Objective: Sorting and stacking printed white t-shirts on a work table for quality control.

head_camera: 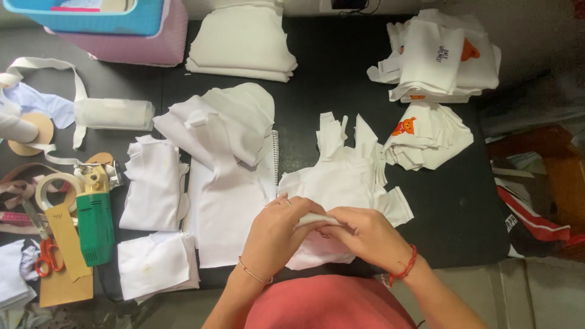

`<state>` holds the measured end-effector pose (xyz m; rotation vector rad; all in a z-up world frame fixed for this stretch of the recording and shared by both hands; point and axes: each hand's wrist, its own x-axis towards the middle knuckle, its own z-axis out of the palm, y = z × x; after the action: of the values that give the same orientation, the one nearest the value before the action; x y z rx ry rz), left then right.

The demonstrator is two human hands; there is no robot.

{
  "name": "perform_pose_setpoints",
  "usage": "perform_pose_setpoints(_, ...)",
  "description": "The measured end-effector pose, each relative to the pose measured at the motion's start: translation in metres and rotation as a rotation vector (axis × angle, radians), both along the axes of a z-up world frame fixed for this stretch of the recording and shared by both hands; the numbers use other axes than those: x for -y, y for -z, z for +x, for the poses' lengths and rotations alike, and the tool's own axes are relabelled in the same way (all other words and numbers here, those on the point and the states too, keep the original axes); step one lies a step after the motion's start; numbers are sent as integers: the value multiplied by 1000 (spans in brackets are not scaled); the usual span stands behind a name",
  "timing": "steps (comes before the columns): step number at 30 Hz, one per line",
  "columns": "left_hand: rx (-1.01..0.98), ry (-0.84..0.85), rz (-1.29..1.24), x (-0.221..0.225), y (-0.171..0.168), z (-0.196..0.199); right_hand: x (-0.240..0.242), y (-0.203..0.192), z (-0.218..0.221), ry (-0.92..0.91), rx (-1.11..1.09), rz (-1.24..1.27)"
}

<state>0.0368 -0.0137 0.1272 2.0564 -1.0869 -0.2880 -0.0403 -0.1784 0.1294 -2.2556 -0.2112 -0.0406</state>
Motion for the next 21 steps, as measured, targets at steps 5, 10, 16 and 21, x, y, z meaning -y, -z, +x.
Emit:
perform_pose_setpoints(5,-237,-404,-211,7,-11,11,53,-8,19,362,-526,-24)
perform_pose_setpoints(10,-446,-466,-108,10,0,7,109,-36,81,642,-527,196)
perform_pose_setpoints(16,-590,-443,41,16,30,-15,289,72,153,940,-79,400)
perform_pose_setpoints(21,-541,-404,117,12,60,-42,346,129,139,992,-75,-33)
